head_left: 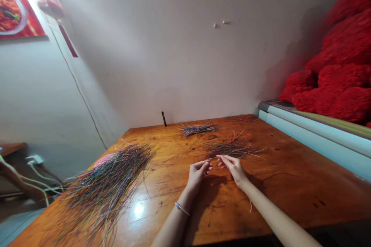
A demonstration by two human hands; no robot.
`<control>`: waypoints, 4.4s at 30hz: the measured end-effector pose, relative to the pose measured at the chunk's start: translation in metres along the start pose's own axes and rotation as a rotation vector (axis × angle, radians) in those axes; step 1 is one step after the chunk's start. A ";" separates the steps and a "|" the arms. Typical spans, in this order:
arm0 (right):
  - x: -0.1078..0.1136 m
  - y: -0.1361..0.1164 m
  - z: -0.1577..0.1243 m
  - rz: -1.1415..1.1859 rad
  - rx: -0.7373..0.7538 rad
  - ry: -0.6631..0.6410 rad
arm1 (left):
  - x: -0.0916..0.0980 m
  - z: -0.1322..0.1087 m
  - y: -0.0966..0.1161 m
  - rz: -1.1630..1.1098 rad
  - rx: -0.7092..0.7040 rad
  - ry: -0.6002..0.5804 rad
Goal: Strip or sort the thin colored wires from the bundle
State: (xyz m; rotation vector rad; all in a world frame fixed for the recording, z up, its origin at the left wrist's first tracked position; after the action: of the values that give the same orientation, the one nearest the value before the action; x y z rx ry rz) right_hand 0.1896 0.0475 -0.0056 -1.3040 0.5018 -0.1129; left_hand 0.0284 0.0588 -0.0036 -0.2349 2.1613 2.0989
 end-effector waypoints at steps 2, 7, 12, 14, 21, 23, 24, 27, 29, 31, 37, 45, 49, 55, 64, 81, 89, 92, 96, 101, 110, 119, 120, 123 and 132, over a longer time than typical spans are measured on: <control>0.004 0.002 0.001 0.063 -0.040 0.058 | 0.001 -0.001 0.002 0.014 -0.005 0.016; 0.006 0.003 0.001 0.086 -0.084 0.083 | 0.000 -0.002 0.004 0.028 -0.012 0.018; -0.004 0.006 -0.005 -0.026 -0.086 -0.043 | -0.002 -0.002 -0.002 -0.077 0.085 -0.037; -0.009 0.009 -0.008 -0.054 -0.098 -0.089 | -0.004 -0.004 -0.004 -0.124 0.143 -0.090; -0.019 0.009 -0.015 -0.065 -0.090 -0.177 | -0.009 -0.007 -0.003 -0.178 0.188 -0.167; -0.020 0.006 -0.016 -0.069 -0.081 -0.186 | -0.009 -0.007 -0.002 -0.167 0.171 -0.166; -0.020 0.005 -0.016 -0.070 -0.067 -0.188 | -0.010 -0.007 -0.001 -0.159 0.156 -0.169; -0.021 -0.001 -0.016 -0.085 0.004 -0.181 | -0.009 -0.006 0.001 -0.126 0.103 -0.174; -0.018 -0.004 -0.014 -0.119 0.068 -0.137 | -0.008 -0.005 0.001 -0.107 0.082 -0.154; -0.015 -0.006 -0.012 -0.154 0.121 -0.079 | -0.006 -0.004 0.000 -0.101 0.074 -0.127; -0.010 -0.008 -0.008 -0.192 0.167 -0.016 | -0.005 -0.002 -0.003 -0.152 0.119 -0.097; -0.015 -0.023 -0.020 -0.330 0.396 -0.056 | 0.000 -0.001 -0.003 -0.199 0.185 -0.022; -0.022 -0.031 -0.029 -0.366 0.495 -0.113 | 0.005 0.002 -0.002 -0.184 0.142 0.046; -0.024 -0.027 -0.028 -0.367 0.466 -0.131 | 0.005 0.005 -0.002 -0.198 0.141 0.046; -0.022 -0.031 -0.030 -0.308 0.480 -0.112 | 0.006 0.009 -0.006 -0.230 0.124 0.030; -0.021 -0.035 -0.035 -0.379 0.703 -0.098 | -0.002 -0.002 -0.001 -0.075 0.077 -0.078; -0.016 -0.038 -0.033 -0.351 0.683 -0.023 | -0.003 -0.002 0.001 -0.062 0.076 -0.079; -0.018 -0.036 -0.033 -0.344 0.699 -0.054 | -0.002 -0.001 -0.001 -0.051 0.090 -0.073; -0.021 -0.037 -0.035 -0.369 0.731 -0.087 | -0.001 0.000 -0.002 -0.038 0.085 -0.048; -0.021 -0.042 -0.038 -0.392 0.771 -0.074 | -0.002 -0.002 0.000 -0.011 0.042 -0.066; -0.022 -0.038 -0.035 -0.350 0.702 -0.089 | -0.001 -0.001 0.000 -0.013 0.044 -0.055; -0.017 -0.028 -0.026 -0.337 0.544 -0.040 | -0.001 -0.002 0.001 -0.009 0.070 -0.036; -0.017 -0.028 -0.026 -0.341 0.535 -0.037 | -0.001 -0.003 0.001 -0.012 0.070 -0.040; -0.016 -0.027 -0.025 -0.347 0.522 -0.027 | -0.001 -0.004 0.002 -0.017 0.061 -0.052; -0.016 -0.025 -0.026 -0.368 0.529 -0.026 | -0.003 -0.005 0.003 0.000 0.041 -0.088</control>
State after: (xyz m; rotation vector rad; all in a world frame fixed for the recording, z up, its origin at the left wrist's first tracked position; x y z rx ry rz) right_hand 0.1693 0.0235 0.0180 -0.8620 0.1827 -0.5006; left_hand 0.0307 0.0536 0.0001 -0.1364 2.1507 2.0229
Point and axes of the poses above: each hand's wrist, its own z-axis towards the middle knuckle, its own x-axis out of the back of the hand, y = z × x, the point moved 6 cm from there along z, towards the middle knuckle, and after that the axes turned 14 degrees about y, right-handed, at the moved point
